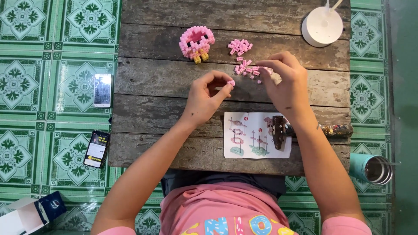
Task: Assembling a small figure using pink interlocking toy blocks while following a printed instruction sheet.
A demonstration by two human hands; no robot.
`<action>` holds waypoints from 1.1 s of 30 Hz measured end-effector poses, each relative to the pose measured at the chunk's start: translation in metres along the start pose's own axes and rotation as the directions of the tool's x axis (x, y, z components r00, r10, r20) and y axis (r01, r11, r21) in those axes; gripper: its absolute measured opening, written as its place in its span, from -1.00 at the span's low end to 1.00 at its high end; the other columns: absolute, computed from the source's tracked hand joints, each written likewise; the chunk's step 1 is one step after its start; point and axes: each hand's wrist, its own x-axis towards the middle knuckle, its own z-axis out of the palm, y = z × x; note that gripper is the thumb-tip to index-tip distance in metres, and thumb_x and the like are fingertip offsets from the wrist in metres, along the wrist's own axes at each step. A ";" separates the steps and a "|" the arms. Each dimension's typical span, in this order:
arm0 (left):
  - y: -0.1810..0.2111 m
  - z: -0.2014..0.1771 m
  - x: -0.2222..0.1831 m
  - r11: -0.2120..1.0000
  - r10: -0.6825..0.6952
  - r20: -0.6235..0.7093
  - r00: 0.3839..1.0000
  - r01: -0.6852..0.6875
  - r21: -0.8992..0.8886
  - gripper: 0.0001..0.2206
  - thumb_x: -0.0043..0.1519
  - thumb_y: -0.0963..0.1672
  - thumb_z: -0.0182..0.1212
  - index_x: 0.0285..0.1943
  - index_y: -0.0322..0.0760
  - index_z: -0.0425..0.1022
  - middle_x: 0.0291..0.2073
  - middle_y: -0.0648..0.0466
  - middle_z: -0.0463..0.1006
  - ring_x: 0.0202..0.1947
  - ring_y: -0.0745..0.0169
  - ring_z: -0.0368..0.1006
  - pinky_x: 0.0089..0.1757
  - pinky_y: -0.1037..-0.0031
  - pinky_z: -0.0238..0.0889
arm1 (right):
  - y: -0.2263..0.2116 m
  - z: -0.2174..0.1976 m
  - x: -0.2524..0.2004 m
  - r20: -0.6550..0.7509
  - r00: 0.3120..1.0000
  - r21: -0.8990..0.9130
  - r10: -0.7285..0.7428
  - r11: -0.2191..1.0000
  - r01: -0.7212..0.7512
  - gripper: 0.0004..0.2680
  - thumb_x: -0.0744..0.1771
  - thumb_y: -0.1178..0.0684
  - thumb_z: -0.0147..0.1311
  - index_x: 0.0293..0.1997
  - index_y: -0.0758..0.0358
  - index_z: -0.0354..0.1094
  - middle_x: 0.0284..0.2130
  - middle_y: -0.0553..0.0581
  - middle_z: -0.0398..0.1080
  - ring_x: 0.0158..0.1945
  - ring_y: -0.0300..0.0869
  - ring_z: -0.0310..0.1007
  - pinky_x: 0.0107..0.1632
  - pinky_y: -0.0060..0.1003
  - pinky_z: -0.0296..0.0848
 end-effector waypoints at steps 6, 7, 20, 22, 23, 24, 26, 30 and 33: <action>0.003 0.001 -0.002 0.999 0.035 0.038 0.999 -0.036 0.020 -0.86 0.47 -0.21 0.32 0.17 -0.31 0.66 -0.12 -0.09 0.71 -0.06 0.20 0.71 -0.12 0.36 0.74 | 0.001 0.017 -0.003 0.070 0.997 -0.245 -0.038 0.968 0.054 -0.90 0.40 0.20 0.46 0.01 0.24 0.71 -0.13 0.19 0.45 -0.18 0.03 0.44 -0.11 -0.09 0.52; 0.005 0.001 -0.002 0.999 0.032 0.038 0.999 -0.032 0.021 -0.86 0.47 -0.21 0.32 0.17 -0.31 0.66 -0.12 -0.09 0.71 -0.06 0.20 0.71 -0.12 0.36 0.74 | 0.001 0.020 -0.002 0.071 0.997 -0.243 -0.036 0.969 0.052 -0.90 0.40 0.20 0.46 0.01 0.24 0.71 -0.13 0.19 0.45 -0.18 0.03 0.44 -0.11 -0.09 0.52; 0.012 0.004 -0.007 0.995 0.018 0.079 0.997 -0.026 0.100 -0.81 0.47 -0.20 0.34 0.22 -0.34 0.70 -0.04 -0.18 0.75 0.02 0.07 0.73 -0.07 0.29 0.71 | -0.002 0.024 -0.003 0.014 1.000 -0.032 -0.019 0.999 0.019 -0.88 0.35 0.24 0.46 -0.09 0.18 0.63 -0.12 0.10 0.53 -0.15 0.00 0.55 -0.11 -0.17 0.54; 0.012 0.003 -0.005 0.995 0.018 0.078 0.997 -0.026 0.093 -0.81 0.47 -0.19 0.34 0.22 -0.36 0.70 -0.05 -0.20 0.75 0.01 0.04 0.73 -0.06 0.27 0.72 | -0.015 0.017 0.001 -0.001 1.000 0.070 0.017 0.997 -0.017 -0.86 0.36 0.26 0.46 -0.08 0.14 0.63 -0.12 0.03 0.63 -0.22 -0.12 0.58 -0.18 -0.28 0.50; 0.013 0.003 -0.005 0.997 0.014 0.074 0.997 -0.020 0.080 -0.81 0.47 -0.19 0.35 0.23 -0.35 0.70 -0.03 -0.18 0.76 0.03 0.07 0.73 -0.04 0.27 0.72 | -0.022 0.013 0.001 0.021 0.998 0.141 0.053 0.989 -0.055 -0.86 0.36 0.29 0.46 -0.09 0.18 0.61 -0.17 0.06 0.65 -0.27 -0.13 0.59 -0.21 -0.30 0.50; 0.013 0.004 -0.006 0.998 0.010 0.070 0.997 -0.015 0.068 -0.81 0.47 -0.19 0.36 0.23 -0.34 0.70 -0.01 -0.16 0.76 0.05 0.11 0.72 -0.02 0.28 0.72 | -0.030 0.010 0.002 0.046 0.995 0.210 0.087 0.973 -0.095 -0.85 0.36 0.31 0.47 -0.09 0.22 0.59 -0.22 0.09 0.67 -0.32 -0.14 0.60 -0.23 -0.31 0.50; 0.011 0.004 -0.005 0.998 0.010 0.070 0.997 -0.013 0.054 -0.80 0.46 -0.19 0.37 0.23 -0.34 0.70 0.00 -0.16 0.77 0.05 0.11 0.72 -0.02 0.28 0.72 | -0.032 0.009 0.001 0.074 0.989 0.274 0.125 0.951 -0.141 -0.86 0.37 0.33 0.45 -0.08 0.23 0.60 -0.27 0.09 0.66 -0.33 -0.17 0.59 -0.24 -0.34 0.49; 0.006 0.002 -0.003 0.999 0.010 0.052 0.999 -0.012 0.038 -0.78 0.45 -0.19 0.41 0.25 -0.30 0.69 -0.02 -0.15 0.77 0.05 0.08 0.74 -0.05 0.27 0.73 | -0.045 -0.001 0.007 0.189 0.958 0.508 0.214 0.814 -0.282 -0.82 0.39 0.42 0.39 0.02 0.30 0.65 -0.29 0.14 0.60 -0.21 -0.25 0.58 -0.07 -0.33 0.63; 0.011 0.002 -0.003 0.999 0.018 0.041 0.999 -0.020 0.041 -0.80 0.44 -0.19 0.42 0.23 -0.30 0.69 -0.04 -0.14 0.77 0.05 0.09 0.74 -0.05 0.28 0.74 | -0.051 -0.004 0.008 0.226 0.946 0.608 0.235 0.724 -0.325 -0.85 0.38 0.44 0.40 -0.02 0.39 0.62 -0.22 0.22 0.60 -0.14 -0.22 0.64 -0.01 -0.29 0.68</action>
